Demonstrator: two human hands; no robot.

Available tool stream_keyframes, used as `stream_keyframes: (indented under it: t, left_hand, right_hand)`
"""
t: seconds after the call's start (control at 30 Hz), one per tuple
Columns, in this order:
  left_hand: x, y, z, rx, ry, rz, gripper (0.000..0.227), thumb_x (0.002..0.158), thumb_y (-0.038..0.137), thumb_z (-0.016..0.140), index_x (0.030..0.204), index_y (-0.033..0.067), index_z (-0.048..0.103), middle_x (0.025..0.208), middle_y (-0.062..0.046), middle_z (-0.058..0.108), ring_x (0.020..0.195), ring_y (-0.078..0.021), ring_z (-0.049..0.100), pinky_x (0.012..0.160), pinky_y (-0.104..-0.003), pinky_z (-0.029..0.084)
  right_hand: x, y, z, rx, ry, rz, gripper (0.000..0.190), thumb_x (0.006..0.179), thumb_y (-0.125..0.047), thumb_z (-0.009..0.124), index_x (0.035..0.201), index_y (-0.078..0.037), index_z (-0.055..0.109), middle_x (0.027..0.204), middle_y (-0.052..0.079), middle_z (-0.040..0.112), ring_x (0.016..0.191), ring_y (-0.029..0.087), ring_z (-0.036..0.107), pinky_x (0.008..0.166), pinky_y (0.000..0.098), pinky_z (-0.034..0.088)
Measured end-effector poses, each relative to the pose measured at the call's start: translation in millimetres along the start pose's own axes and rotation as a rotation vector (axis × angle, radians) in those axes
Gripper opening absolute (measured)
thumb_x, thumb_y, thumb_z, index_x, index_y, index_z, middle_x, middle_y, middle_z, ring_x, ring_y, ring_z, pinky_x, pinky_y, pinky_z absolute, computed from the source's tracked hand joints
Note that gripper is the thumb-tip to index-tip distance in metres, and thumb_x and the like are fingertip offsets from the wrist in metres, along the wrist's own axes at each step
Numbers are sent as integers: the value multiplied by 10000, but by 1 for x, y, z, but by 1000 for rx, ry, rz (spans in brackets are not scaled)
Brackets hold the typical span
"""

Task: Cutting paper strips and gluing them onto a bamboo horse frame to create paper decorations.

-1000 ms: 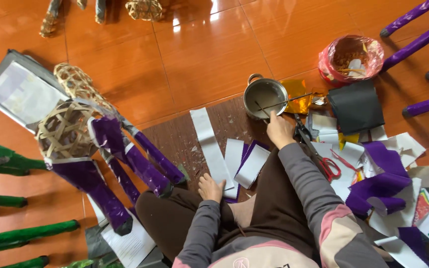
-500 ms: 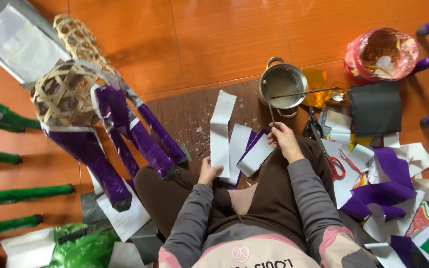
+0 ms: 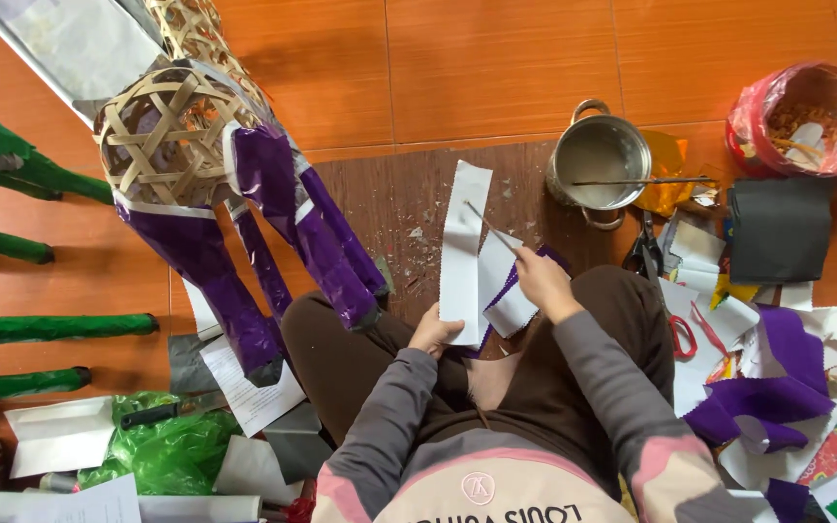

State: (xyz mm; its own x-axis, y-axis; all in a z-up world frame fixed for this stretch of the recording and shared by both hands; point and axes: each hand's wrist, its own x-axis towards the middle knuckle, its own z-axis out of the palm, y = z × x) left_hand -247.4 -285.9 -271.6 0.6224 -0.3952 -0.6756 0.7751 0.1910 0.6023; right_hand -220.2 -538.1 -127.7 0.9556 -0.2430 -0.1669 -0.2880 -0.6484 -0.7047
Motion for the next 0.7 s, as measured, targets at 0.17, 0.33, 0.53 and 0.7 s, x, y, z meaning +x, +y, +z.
stream_keyframes:
  t: [0.17,0.33,0.53,0.7]
  left_hand:
    - [-7,0,6,68,3,-16,519,819,-131,631,1317,-45,511,1112,-183,685,925,-308,727,824,-402,592]
    - [1,-7,1,-44,-16,-31,562,752,-153,475,1307,-75,514,1077,-246,684,849,-359,743,741,-428,612]
    - [-7,-3,7,103,70,-55,504,776,-163,511,1274,-80,528,1100,-224,691,872,-345,741,718,-427,608]
    - [-11,0,12,221,110,-15,471,799,-134,567,1265,-69,541,1103,-192,690,901,-298,711,725,-423,598]
  right_hand:
    - [50,-1,22,-376,-66,79,347,1040,-233,483,1363,-169,592,1001,269,717,928,486,676,840,596,513]
    - [26,-19,1,-270,39,18,361,1013,-223,513,1363,-176,589,982,264,707,920,496,662,811,604,511]
    - [-13,11,15,-372,6,26,327,980,-157,522,1286,-125,633,1099,245,651,920,492,652,800,584,521]
    - [57,6,23,-408,169,-92,412,925,-37,499,1309,-95,634,1158,235,618,897,467,664,780,556,542]
